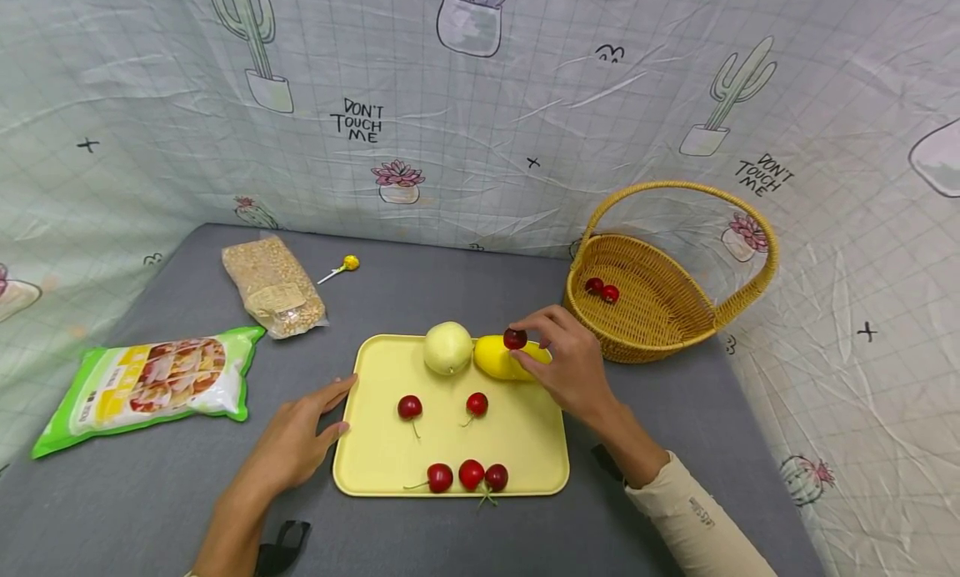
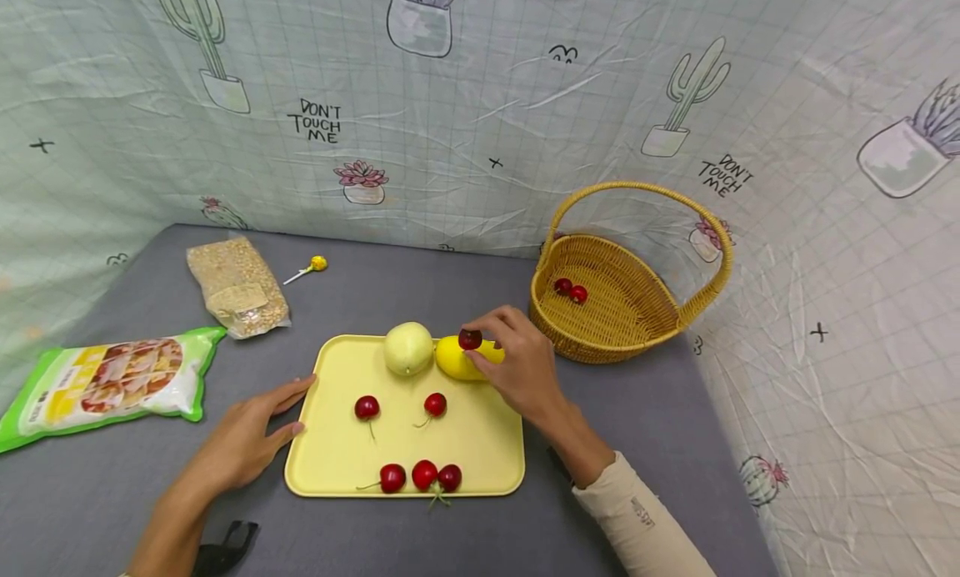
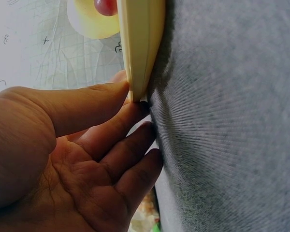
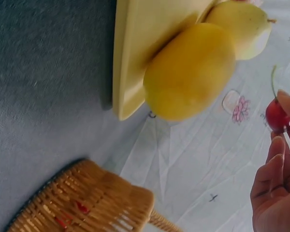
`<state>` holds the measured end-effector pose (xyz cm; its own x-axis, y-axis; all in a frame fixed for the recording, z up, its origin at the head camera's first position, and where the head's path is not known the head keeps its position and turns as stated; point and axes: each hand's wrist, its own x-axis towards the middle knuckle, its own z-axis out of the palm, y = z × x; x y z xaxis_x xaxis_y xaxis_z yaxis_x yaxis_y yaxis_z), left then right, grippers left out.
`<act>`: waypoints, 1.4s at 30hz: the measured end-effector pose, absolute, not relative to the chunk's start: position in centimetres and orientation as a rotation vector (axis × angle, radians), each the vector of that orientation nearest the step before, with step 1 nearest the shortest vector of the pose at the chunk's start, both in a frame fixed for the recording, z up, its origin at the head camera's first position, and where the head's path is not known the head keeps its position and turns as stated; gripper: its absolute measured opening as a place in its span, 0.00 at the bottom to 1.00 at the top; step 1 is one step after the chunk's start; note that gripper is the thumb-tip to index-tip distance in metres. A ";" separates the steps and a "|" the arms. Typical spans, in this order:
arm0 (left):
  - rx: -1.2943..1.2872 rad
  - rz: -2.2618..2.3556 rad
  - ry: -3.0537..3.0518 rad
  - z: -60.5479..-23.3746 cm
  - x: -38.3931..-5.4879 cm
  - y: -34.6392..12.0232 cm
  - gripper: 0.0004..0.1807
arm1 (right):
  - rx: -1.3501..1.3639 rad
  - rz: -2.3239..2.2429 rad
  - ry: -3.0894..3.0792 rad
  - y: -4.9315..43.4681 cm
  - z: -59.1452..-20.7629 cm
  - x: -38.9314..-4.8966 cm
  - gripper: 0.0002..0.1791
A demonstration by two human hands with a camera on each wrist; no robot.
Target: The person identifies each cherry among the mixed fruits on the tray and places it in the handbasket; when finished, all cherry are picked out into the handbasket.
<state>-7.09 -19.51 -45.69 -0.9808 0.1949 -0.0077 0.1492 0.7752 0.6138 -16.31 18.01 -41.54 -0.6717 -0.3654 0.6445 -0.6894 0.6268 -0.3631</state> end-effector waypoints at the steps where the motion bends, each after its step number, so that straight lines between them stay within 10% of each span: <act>1: 0.281 0.991 2.893 -45.7 -7.1 -19.5 0.37 | 0.814 0.820 -2.327 18.2 -41.5 -16.4 0.20; 42: 0.297 0.973 2.900 -45.6 -7.1 -19.5 0.37 | 0.227 0.899 -2.397 30.6 -41.2 -23.3 0.18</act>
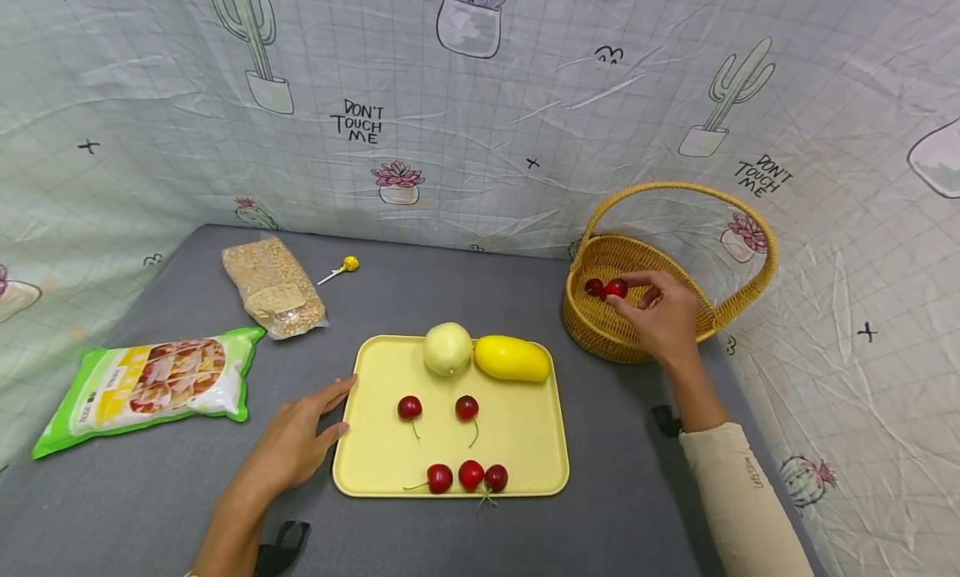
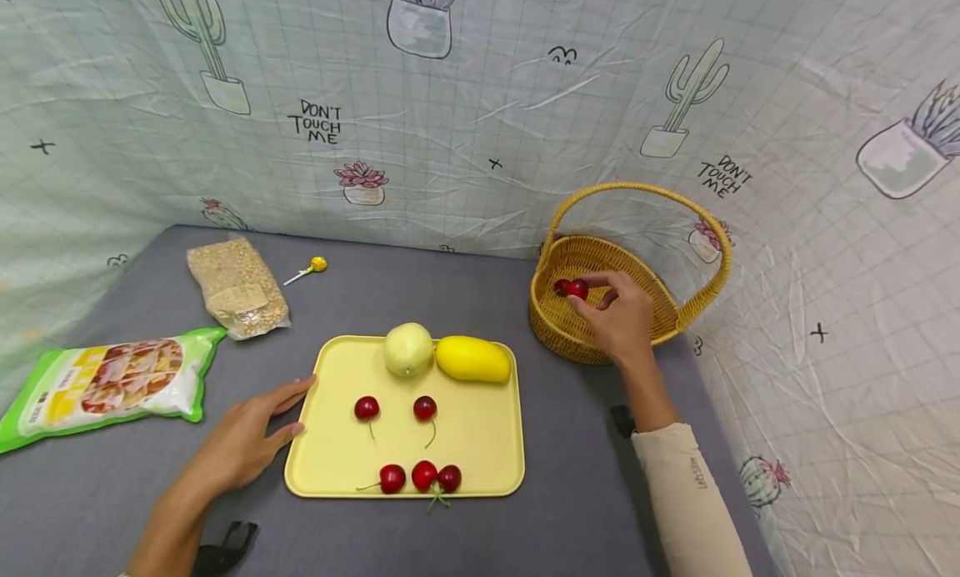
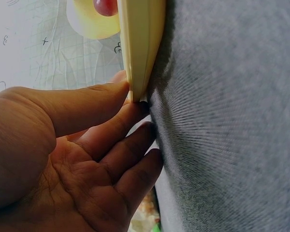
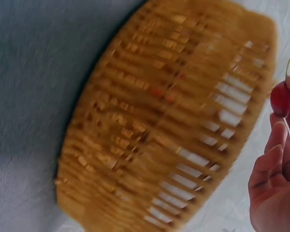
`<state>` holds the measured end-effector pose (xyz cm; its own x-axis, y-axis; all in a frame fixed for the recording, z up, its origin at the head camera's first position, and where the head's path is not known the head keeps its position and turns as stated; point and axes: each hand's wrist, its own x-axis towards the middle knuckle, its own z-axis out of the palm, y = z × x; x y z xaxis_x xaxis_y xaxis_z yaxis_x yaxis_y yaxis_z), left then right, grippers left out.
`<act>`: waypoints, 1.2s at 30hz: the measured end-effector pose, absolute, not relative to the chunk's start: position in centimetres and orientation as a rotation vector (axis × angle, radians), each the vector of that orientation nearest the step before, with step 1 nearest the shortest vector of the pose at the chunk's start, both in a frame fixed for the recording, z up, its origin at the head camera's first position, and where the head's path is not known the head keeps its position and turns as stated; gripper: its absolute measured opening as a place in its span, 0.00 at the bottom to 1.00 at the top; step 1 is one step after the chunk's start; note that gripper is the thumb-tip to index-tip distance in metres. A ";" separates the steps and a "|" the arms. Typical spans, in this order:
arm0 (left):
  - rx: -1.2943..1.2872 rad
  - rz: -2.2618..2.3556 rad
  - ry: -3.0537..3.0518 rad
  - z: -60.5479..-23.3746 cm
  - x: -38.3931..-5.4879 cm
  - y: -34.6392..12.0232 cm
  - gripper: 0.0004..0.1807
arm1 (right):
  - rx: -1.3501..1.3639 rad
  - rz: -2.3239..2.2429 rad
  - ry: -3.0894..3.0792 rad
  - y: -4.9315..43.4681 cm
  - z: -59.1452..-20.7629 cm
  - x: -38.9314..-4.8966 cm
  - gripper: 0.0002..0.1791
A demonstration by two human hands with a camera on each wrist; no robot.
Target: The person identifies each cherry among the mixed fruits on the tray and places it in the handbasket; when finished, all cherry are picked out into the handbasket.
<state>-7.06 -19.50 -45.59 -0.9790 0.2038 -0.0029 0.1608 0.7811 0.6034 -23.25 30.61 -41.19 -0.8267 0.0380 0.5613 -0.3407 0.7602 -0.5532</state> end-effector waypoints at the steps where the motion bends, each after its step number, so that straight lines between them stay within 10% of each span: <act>1: 0.295 0.974 2.899 -45.6 -7.1 -19.5 0.37 | 0.195 0.903 -2.418 30.9 -41.2 -23.5 0.18; 36: 0.283 0.976 2.895 -45.5 -7.0 -19.5 0.37 | 0.040 0.716 -2.997 35.6 -42.3 -29.2 0.19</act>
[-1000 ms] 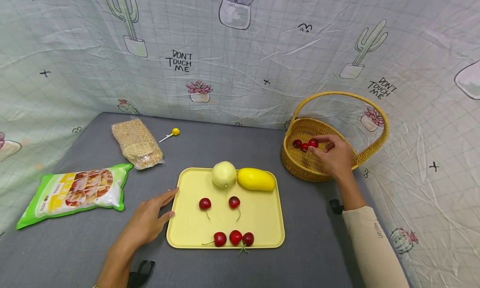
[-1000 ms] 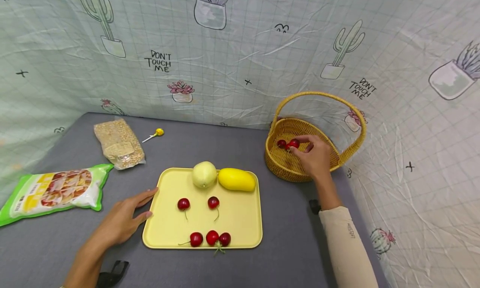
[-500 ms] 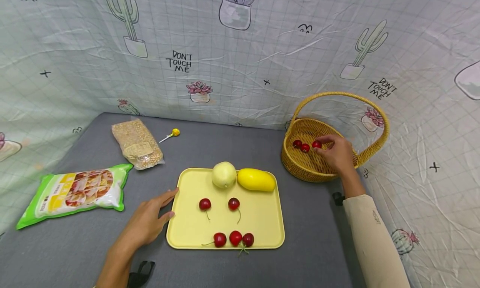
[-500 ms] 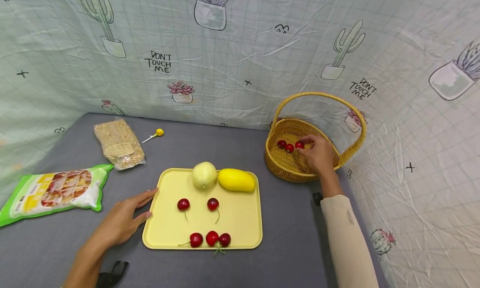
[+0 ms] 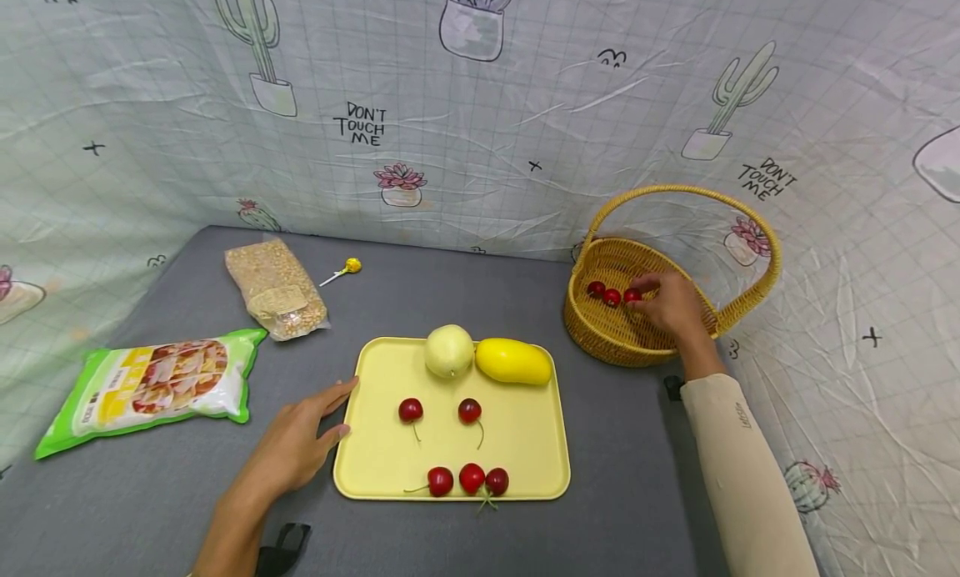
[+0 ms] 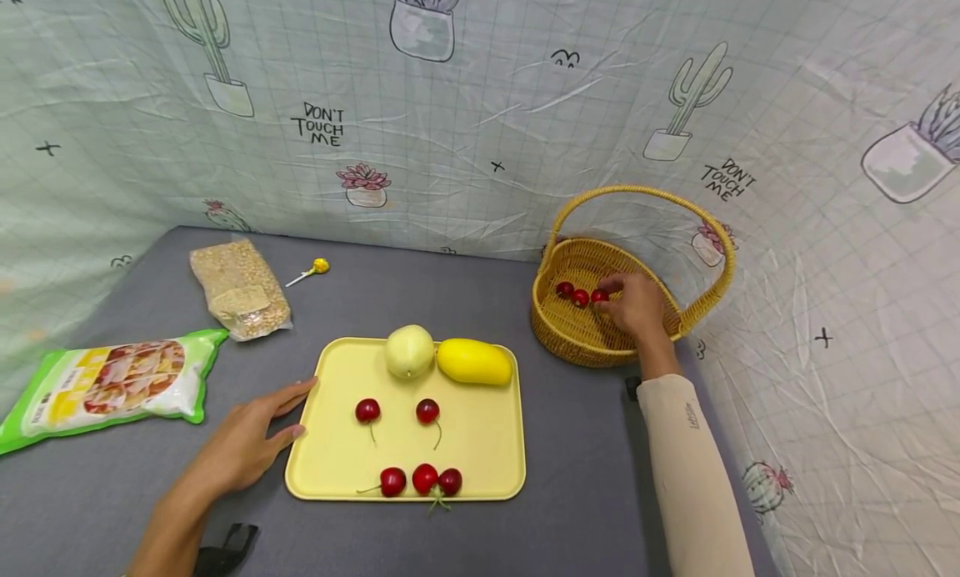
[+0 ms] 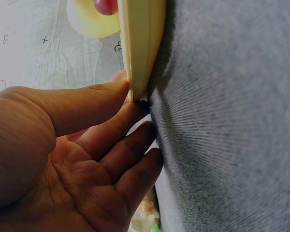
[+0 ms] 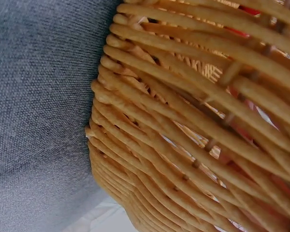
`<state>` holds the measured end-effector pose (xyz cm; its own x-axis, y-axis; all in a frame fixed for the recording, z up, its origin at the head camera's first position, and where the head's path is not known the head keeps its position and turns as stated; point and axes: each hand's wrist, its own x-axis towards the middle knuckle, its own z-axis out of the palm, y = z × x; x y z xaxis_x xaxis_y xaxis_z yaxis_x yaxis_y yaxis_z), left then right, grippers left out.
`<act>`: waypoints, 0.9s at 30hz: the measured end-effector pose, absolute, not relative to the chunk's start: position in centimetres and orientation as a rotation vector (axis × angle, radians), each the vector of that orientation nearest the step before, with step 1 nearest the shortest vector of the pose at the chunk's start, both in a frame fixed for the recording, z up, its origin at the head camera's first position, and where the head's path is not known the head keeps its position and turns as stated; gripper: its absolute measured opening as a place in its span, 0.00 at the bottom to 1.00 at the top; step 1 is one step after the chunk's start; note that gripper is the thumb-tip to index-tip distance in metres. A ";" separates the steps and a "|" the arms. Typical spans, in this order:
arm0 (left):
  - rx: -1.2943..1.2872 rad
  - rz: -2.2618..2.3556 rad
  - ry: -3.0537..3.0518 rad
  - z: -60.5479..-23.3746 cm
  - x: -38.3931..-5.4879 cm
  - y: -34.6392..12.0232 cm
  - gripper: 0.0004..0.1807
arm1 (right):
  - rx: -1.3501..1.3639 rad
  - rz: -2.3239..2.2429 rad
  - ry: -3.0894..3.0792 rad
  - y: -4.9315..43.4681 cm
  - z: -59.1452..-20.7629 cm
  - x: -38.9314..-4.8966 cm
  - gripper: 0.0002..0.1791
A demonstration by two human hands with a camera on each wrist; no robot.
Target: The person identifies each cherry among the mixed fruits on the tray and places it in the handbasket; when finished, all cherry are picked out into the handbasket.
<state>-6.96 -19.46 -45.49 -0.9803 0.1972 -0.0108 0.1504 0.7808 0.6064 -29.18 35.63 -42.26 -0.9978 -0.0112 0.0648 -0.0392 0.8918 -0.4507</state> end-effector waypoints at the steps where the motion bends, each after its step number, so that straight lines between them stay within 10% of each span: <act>1: 0.282 0.978 2.896 -45.5 -7.0 -19.5 0.37 | 0.046 0.707 -3.003 35.7 -42.3 -29.3 0.19; 27: 0.283 0.983 2.889 -45.7 -7.0 -19.5 0.37 | 0.092 0.759 -2.978 35.1 -41.2 -28.5 0.22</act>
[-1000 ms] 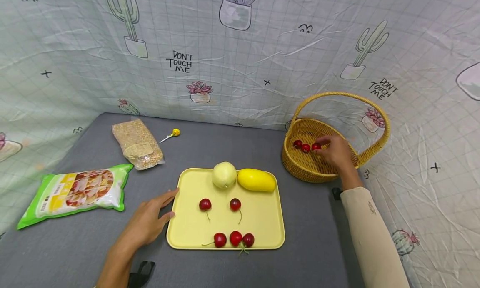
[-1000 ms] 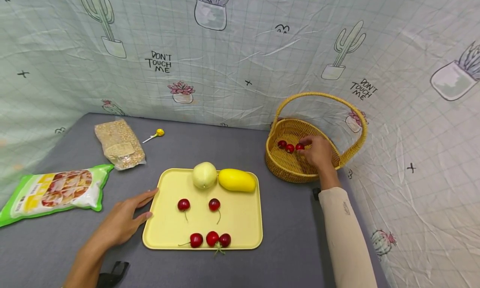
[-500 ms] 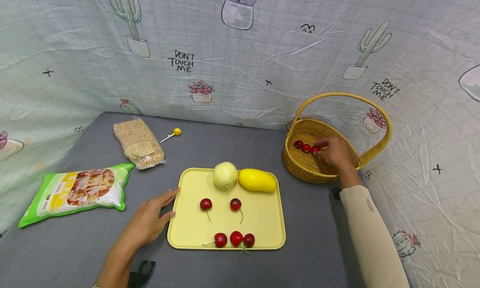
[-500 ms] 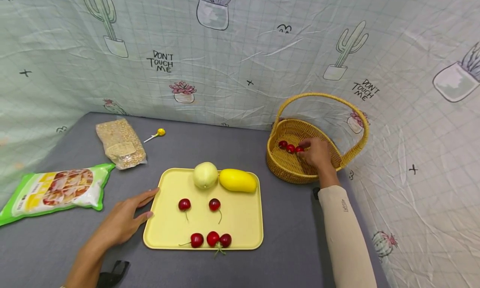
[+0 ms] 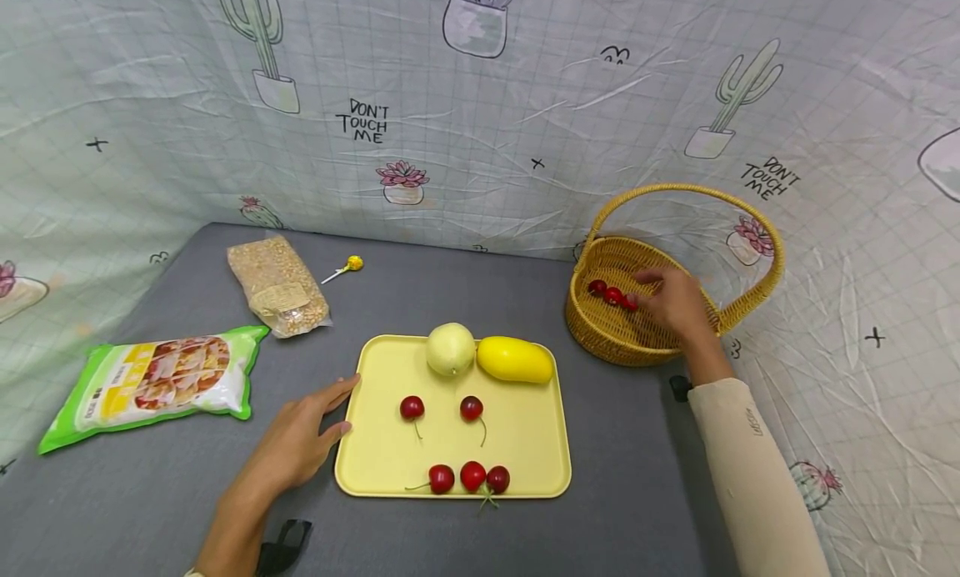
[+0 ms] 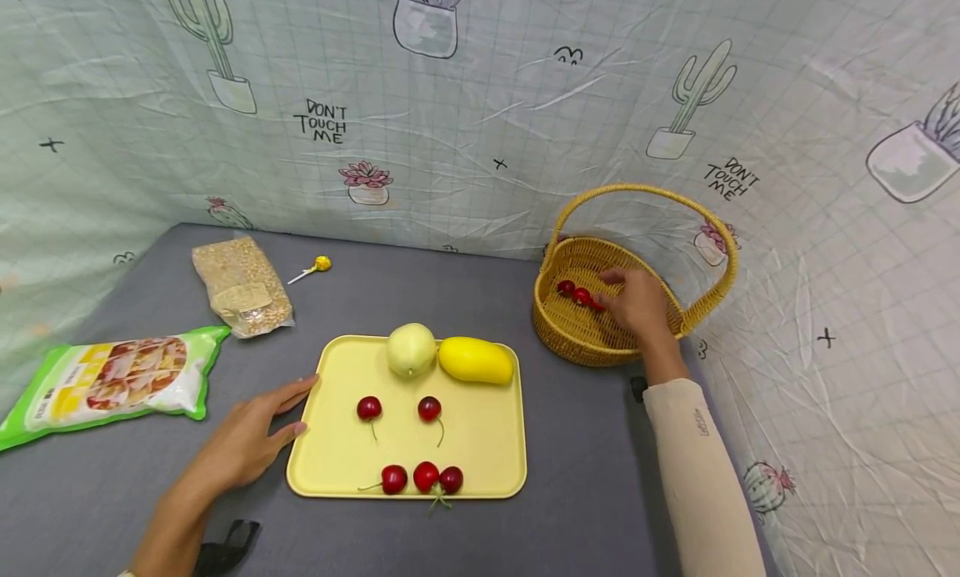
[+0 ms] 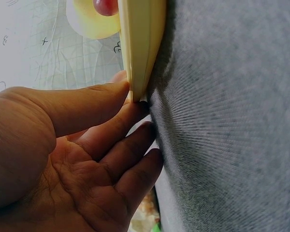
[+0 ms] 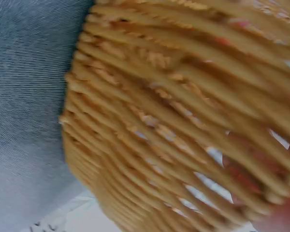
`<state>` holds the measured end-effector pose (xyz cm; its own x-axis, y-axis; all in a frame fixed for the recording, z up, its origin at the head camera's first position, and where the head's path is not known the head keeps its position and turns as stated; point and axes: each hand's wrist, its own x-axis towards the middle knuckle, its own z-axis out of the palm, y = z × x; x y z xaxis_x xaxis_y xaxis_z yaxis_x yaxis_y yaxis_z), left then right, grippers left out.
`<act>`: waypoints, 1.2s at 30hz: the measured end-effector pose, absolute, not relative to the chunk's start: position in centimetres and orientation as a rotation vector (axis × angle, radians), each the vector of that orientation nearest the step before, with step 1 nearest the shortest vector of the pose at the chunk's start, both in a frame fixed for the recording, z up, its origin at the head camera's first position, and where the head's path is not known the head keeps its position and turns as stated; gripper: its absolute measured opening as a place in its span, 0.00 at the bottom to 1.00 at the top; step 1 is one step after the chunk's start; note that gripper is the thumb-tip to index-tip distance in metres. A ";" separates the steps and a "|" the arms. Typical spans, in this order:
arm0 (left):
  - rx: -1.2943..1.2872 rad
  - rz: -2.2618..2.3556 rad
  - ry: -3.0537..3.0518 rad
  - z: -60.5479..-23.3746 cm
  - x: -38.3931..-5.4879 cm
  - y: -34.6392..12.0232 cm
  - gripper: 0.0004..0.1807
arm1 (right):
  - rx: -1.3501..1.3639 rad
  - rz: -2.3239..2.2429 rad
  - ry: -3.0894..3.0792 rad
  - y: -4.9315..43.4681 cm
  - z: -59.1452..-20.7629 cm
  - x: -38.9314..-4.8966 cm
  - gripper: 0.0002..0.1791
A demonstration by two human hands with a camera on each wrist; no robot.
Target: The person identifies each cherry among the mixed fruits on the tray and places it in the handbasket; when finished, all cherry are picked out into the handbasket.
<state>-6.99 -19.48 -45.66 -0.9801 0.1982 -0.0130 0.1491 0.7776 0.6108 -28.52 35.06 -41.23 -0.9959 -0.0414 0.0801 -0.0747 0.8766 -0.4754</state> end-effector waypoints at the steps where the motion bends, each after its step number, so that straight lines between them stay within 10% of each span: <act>1: 0.281 0.983 2.888 -45.7 -7.0 -19.5 0.37 | 0.103 0.772 -2.958 34.9 -41.0 -28.3 0.22; 36: 0.290 0.990 2.902 -45.5 -6.9 -19.4 0.36 | 1.074 0.870 -2.589 20.6 -37.8 -16.0 0.18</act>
<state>-6.92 -19.35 -45.51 -0.9804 0.1969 0.0025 0.1574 0.7759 0.6110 -16.00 20.61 -37.82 -0.7134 -0.5781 0.3960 -0.6999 0.5610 -0.4420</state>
